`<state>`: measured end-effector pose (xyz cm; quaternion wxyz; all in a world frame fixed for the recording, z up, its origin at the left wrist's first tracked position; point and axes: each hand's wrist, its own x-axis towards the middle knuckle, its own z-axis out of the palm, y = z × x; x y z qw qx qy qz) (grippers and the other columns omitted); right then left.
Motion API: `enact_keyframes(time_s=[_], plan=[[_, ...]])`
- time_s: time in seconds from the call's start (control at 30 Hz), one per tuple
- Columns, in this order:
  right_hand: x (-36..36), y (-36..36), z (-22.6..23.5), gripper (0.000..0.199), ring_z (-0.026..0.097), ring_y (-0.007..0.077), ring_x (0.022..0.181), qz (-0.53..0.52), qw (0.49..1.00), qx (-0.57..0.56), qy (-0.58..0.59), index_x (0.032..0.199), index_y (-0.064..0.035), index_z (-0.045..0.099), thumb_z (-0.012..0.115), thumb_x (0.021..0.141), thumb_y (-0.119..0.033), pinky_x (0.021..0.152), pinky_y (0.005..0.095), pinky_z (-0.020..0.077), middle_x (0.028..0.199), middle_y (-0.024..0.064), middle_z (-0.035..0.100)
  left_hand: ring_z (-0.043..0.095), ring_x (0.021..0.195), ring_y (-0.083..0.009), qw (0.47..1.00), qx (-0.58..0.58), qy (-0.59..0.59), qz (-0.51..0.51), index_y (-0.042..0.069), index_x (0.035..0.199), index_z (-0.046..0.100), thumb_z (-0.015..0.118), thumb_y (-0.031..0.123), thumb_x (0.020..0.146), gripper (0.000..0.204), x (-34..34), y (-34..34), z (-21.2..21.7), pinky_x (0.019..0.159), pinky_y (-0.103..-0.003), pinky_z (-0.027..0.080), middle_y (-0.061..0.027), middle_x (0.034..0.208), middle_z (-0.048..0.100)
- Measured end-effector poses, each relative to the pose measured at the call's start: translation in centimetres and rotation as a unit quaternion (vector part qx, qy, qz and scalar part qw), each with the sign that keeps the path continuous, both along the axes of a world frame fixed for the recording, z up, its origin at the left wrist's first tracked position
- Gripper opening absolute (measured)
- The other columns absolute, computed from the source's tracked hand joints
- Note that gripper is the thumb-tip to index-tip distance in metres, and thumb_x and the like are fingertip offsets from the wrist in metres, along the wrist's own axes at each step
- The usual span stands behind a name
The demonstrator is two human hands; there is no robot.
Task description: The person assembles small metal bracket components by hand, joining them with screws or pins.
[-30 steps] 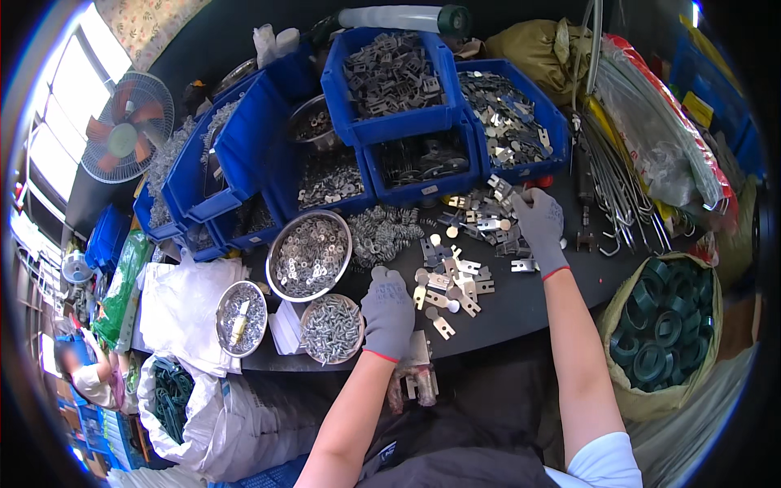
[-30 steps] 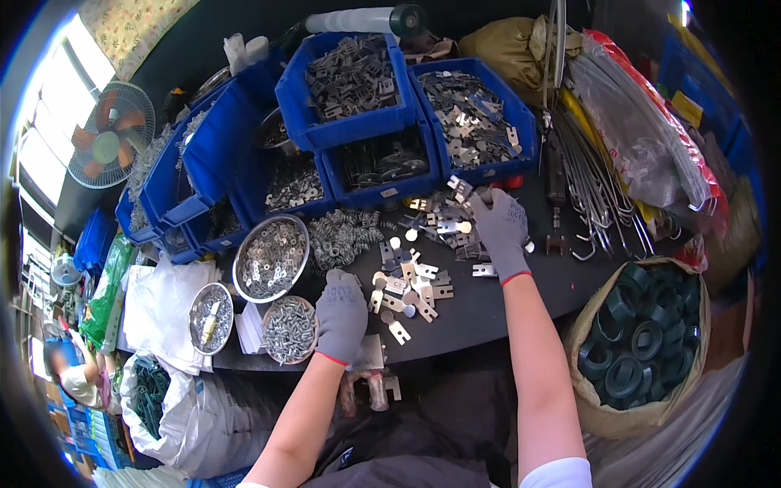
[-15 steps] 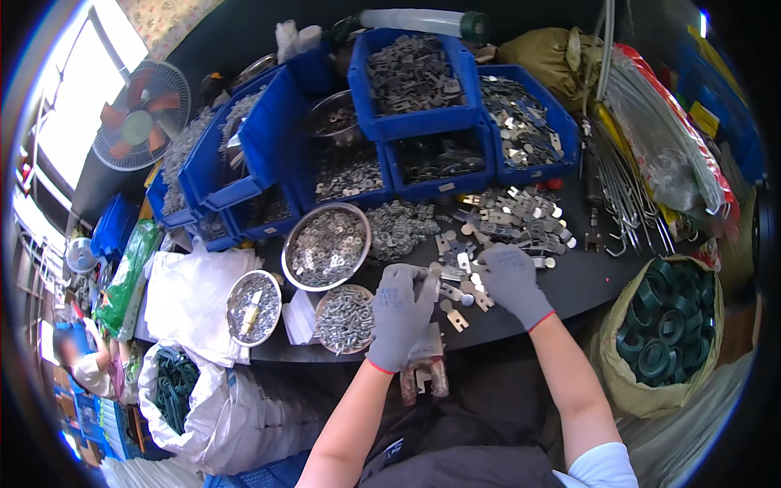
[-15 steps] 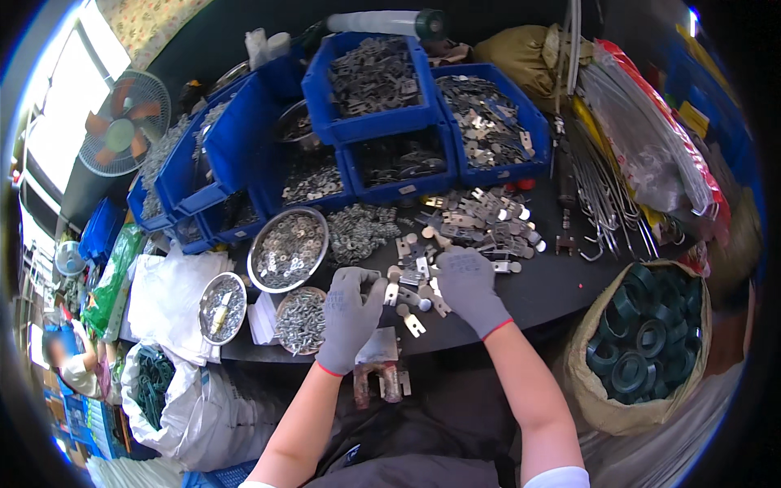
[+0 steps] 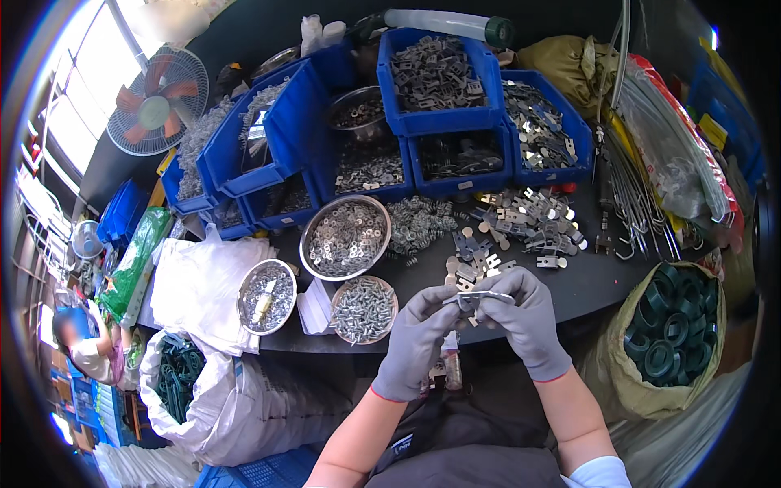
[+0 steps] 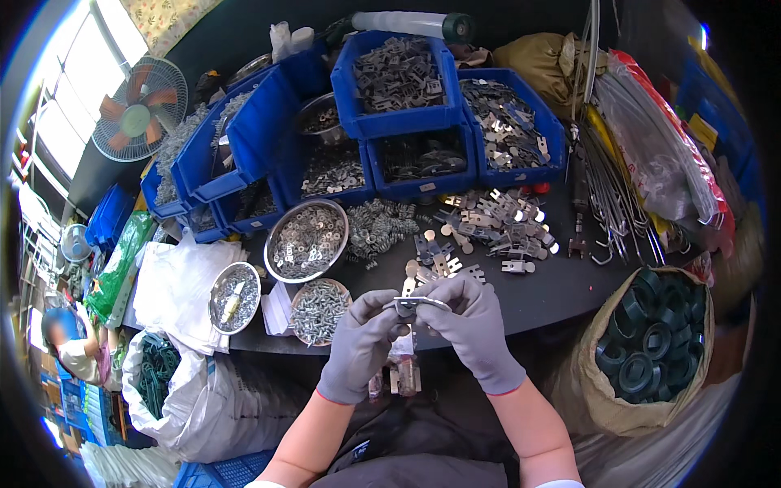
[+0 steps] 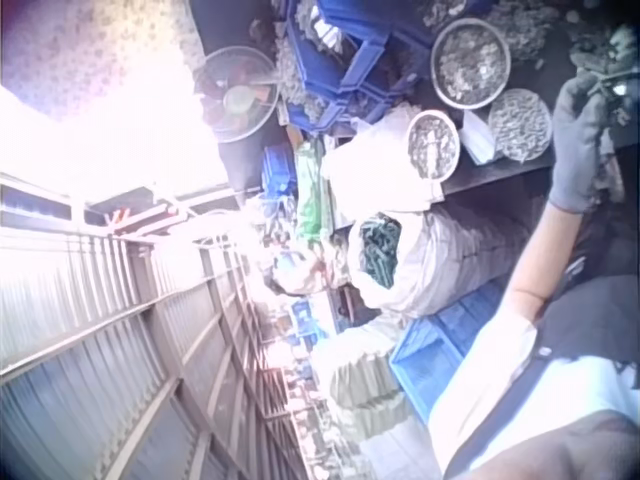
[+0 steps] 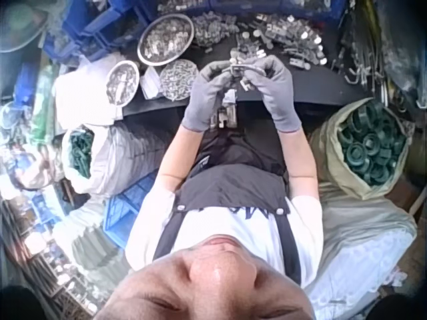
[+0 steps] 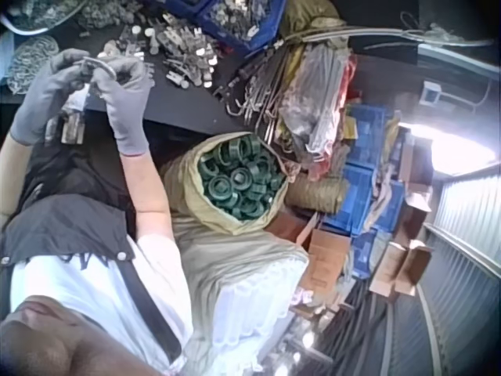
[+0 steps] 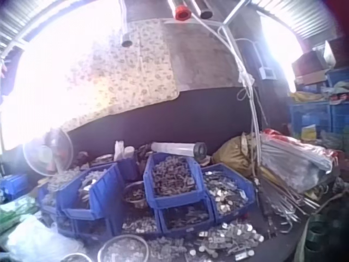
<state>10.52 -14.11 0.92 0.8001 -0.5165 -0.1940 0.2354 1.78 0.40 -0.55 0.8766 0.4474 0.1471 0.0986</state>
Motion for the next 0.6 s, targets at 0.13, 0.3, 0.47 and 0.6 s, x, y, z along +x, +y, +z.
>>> enact_keyframes(time_s=[0.13, 0.3, 0.47, 0.6], plan=[[-0.2, 0.0, -1.1, 0.015, 0.060, 0.0100, 0.067, -0.022, 1.000, -0.004, -0.020, 0.083, -0.0026, 0.055, 0.068, 0.080, 0.004, 0.061, 0.0218, 0.0495, 0.091, 0.0143, 0.064, 0.064, 0.092, -0.0147, 0.999, -0.033, -0.015, 0.000, 0.000, 0.113, 0.055, 0.061, 0.007, 0.092, 0.022, -0.5, -0.5, 0.0, 0.075, -0.026, 0.052, -0.0103, 0.105, 0.065], [-1.3, -0.7, -0.9, 0.015, 0.058, 0.0068, 0.071, -0.041, 0.999, -0.012, 0.009, 0.082, -0.0033, 0.056, 0.070, 0.080, 0.000, 0.063, 0.0212, 0.0478, 0.093, 0.0120, 0.067, 0.063, 0.092, -0.0113, 0.997, -0.065, -0.031, -0.013, -0.003, 0.119, 0.054, 0.058, 0.008, 0.094, 0.027, -0.9, -1.1, -1.1, 0.080, -0.024, 0.051, -0.0086, 0.108, 0.065], [-1.7, -0.9, -0.9, 0.015, 0.057, 0.0065, 0.065, -0.053, 0.998, -0.023, 0.036, 0.082, -0.0026, 0.056, 0.070, 0.079, 0.002, 0.057, 0.0209, 0.0467, 0.090, 0.0109, 0.067, 0.063, 0.093, -0.0124, 0.996, -0.087, -0.030, 0.002, -0.003, 0.120, 0.053, 0.058, 0.007, 0.094, 0.028, -1.0, -1.3, -1.0, 0.081, -0.025, 0.052, -0.0092, 0.108, 0.065], [-1.3, -2.4, -0.3, 0.014, 0.057, 0.0068, 0.062, -0.046, 0.994, -0.097, 0.020, 0.081, -0.0015, 0.057, 0.070, 0.078, 0.002, 0.055, 0.0202, 0.0461, 0.088, 0.0111, 0.066, 0.065, 0.088, -0.0127, 1.000, -0.016, 0.020, -0.017, -0.002, 0.115, 0.055, 0.062, 0.007, 0.092, 0.026, -1.3, -1.5, -0.4, 0.077, -0.025, 0.052, -0.0088, 0.101, 0.067]])
